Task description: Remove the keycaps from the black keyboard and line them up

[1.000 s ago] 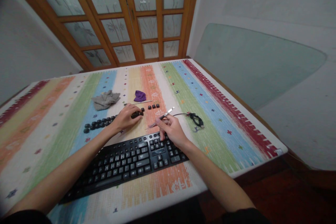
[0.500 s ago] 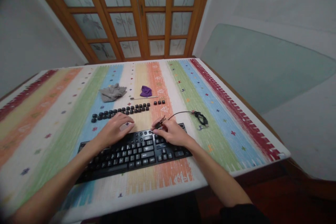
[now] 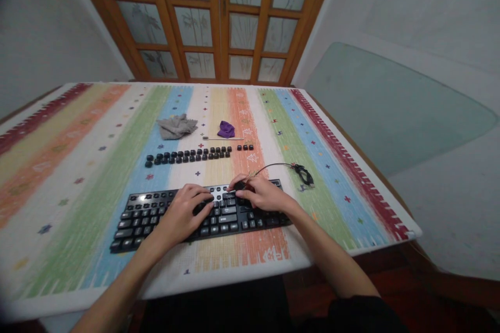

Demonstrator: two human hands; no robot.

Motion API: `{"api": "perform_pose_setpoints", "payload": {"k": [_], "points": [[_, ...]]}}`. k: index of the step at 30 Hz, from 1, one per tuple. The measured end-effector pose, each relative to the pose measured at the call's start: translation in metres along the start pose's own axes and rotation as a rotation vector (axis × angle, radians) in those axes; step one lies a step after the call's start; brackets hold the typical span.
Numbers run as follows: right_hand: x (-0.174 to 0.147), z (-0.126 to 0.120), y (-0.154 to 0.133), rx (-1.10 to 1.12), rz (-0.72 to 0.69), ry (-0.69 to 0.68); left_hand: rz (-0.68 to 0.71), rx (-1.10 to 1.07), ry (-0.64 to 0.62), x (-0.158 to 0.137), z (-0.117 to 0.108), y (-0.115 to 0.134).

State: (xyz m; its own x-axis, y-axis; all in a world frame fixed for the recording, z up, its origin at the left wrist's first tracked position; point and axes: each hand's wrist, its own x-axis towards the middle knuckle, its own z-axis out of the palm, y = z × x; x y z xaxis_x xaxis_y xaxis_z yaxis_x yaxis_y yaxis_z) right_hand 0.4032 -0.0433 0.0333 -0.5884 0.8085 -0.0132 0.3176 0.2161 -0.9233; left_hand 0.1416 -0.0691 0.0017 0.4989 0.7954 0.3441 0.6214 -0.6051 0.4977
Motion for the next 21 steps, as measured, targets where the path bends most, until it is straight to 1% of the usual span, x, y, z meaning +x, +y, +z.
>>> {"api": "perform_pose_setpoints", "payload": {"k": [3, 9, 14, 21], "points": [[0.003, -0.004, -0.004, -0.053, -0.006, -0.014, 0.0, -0.009, -0.002, -0.001, 0.001, 0.0], [0.009, -0.009, -0.012, -0.041, 0.016, -0.024, 0.005, -0.025, -0.005, 0.0, 0.003, 0.006], [0.011, -0.01, -0.01, -0.206, -0.092, 0.024, 0.004, -0.012, 0.006, 0.001, 0.011, 0.017], [0.012, -0.013, -0.018, -0.261, -0.106, -0.021, -0.007, -0.028, 0.008, -0.002, 0.018, 0.021]]}}
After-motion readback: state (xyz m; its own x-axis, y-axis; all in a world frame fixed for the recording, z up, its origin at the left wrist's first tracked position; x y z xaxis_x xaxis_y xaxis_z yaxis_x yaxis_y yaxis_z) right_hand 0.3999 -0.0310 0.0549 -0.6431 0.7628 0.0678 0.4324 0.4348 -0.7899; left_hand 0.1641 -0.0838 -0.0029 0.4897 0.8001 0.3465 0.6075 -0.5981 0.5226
